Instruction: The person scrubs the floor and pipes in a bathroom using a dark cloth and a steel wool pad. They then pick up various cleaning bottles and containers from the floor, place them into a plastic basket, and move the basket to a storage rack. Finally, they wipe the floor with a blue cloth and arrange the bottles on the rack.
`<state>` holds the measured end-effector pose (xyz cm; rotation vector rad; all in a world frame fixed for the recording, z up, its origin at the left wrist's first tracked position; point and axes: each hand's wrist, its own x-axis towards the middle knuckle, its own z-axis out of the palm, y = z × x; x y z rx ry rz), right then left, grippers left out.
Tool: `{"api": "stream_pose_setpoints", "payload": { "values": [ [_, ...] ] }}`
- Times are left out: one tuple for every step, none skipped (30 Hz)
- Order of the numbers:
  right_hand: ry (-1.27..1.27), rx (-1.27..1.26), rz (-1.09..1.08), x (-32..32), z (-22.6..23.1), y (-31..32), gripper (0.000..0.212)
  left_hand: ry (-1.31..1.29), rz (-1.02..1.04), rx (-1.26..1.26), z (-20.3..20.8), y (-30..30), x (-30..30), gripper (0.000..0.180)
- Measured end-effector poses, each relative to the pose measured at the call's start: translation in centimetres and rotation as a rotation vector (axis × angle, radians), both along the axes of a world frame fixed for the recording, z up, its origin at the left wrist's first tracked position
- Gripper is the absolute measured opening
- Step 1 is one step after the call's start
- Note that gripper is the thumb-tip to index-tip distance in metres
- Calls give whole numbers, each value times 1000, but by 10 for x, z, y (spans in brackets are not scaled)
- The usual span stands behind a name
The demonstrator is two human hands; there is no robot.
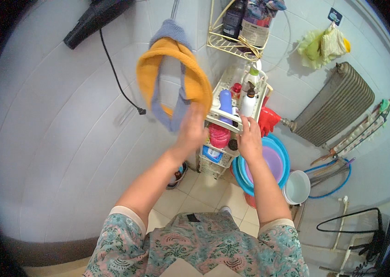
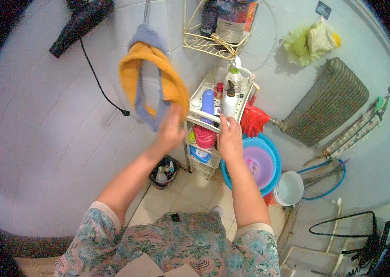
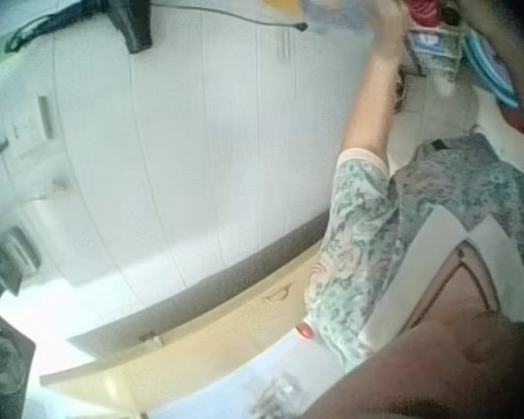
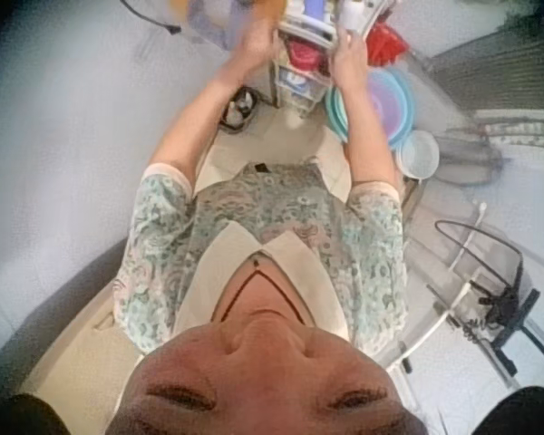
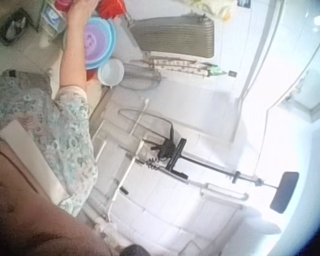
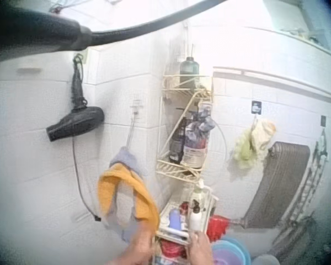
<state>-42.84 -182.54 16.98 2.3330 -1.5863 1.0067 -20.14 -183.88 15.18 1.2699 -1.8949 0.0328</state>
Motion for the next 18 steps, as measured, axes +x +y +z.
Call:
{"api": "stream_pose_setpoints", "payload": {
  "values": [
    [-5, -2, 1, 0, 2, 1, 74, 30, 84, -55, -8, -6, 15, 65],
    [-12, -4, 2, -1, 2, 0, 74, -7, 106, 23, -4, -5, 23, 62],
    [-29, -18, -12, -2, 1, -1, 70, -44, 131, 99, 4, -2, 30, 59],
    [-38, -6, 0, -2, 1, -1, 69, -81, 158, 174, 11, -2, 34, 57],
    [-48, 5, 13, -2, 3, 0, 69, -138, 139, 292, 13, -2, 36, 52],
    [-59, 15, 29, -3, 4, 0, 69, -195, 121, 409, 15, -1, 36, 47],
    [-32, 19, 50, -2, 3, -2, 77, -259, 115, 530, 21, 5, 38, 43],
    [-30, 32, 34, -4, 1, -3, 77, -244, 75, 583, 30, 11, 30, 39],
    [-28, 45, 19, -6, 0, -3, 78, -229, 36, 637, 42, 20, 16, 35],
    [-23, 57, 5, -8, -1, -4, 78, -211, -3, 689, 53, 25, 3, 32],
    [-30, 60, 20, -7, 1, -3, 79, -171, -5, 672, 62, 28, -6, 30],
    [-35, 64, 34, -8, 3, -2, 79, -130, -8, 656, 69, 30, -14, 28],
    [-42, 71, 51, -9, 5, 0, 80, -90, -9, 642, 73, 32, -21, 26],
    [-56, 97, 84, -12, 7, 0, 81, -5, -1, 635, 75, 32, -28, 27],
    [-70, 124, 114, -15, 10, 0, 81, 81, 5, 628, 75, 31, -35, 28],
    [-86, 153, 145, -18, 11, 0, 82, 164, 13, 622, 74, 30, -40, 29],
    [-69, 135, 146, -21, 11, 1, 81, 123, -7, 414, 70, 26, -45, 31],
    [-52, 117, 145, -24, 11, 2, 81, 82, -30, 207, 66, 21, -50, 34]
  ]
}}
